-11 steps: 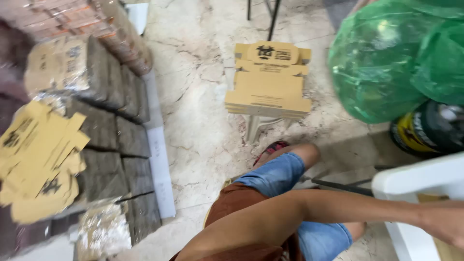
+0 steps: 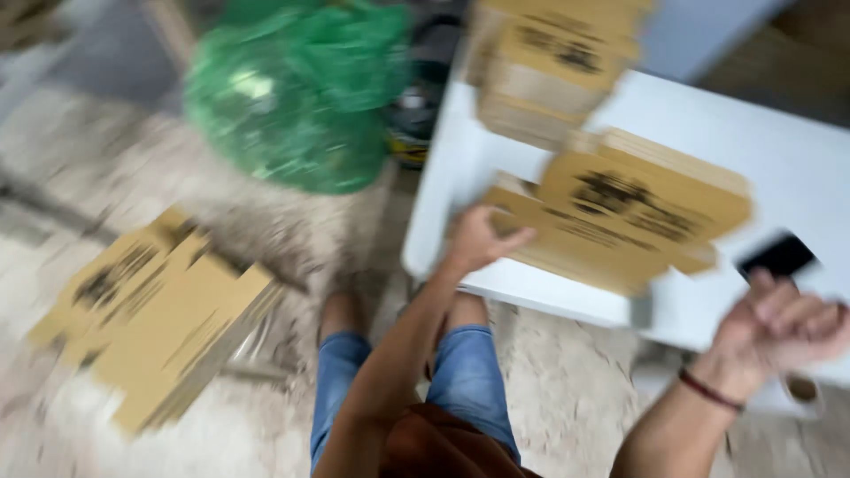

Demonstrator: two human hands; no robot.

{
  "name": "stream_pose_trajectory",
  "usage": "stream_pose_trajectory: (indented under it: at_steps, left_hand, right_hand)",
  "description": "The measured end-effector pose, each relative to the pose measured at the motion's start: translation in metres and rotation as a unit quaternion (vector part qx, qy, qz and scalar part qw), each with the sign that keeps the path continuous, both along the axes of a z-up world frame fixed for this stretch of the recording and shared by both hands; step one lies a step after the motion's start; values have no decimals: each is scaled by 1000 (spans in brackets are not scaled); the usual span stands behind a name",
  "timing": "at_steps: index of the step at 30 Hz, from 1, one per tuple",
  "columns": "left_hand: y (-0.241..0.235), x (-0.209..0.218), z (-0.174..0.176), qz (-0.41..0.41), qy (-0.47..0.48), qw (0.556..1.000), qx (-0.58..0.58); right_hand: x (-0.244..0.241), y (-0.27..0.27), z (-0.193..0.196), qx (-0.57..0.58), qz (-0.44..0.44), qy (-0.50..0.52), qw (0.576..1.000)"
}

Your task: Folding cardboard box templates into finished boxes and stacking them on a table.

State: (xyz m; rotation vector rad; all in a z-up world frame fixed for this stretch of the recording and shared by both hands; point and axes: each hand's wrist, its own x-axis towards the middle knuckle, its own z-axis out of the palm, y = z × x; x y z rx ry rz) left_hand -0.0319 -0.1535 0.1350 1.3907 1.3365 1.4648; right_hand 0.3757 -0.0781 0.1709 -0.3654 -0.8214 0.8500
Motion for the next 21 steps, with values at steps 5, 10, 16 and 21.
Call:
stream_pose_trajectory:
  at_steps: [5, 10, 16, 21]
  left_hand:
    - [9, -10, 0, 63, 43, 996, 35]
    - [0, -10, -11, 91, 53, 993, 58]
    - [16, -7, -43, 135, 53, 988, 47]
    - [15, -8, -32, 126, 32, 991, 31]
  right_hand:
    - [-79, -34, 126, -20, 0, -123, 992]
    - [-164, -14, 215, 231, -26, -617, 752]
    - [-206, 16, 228, -55, 90, -838, 535]
    - [-235, 18, 268, -91, 161, -897, 402]
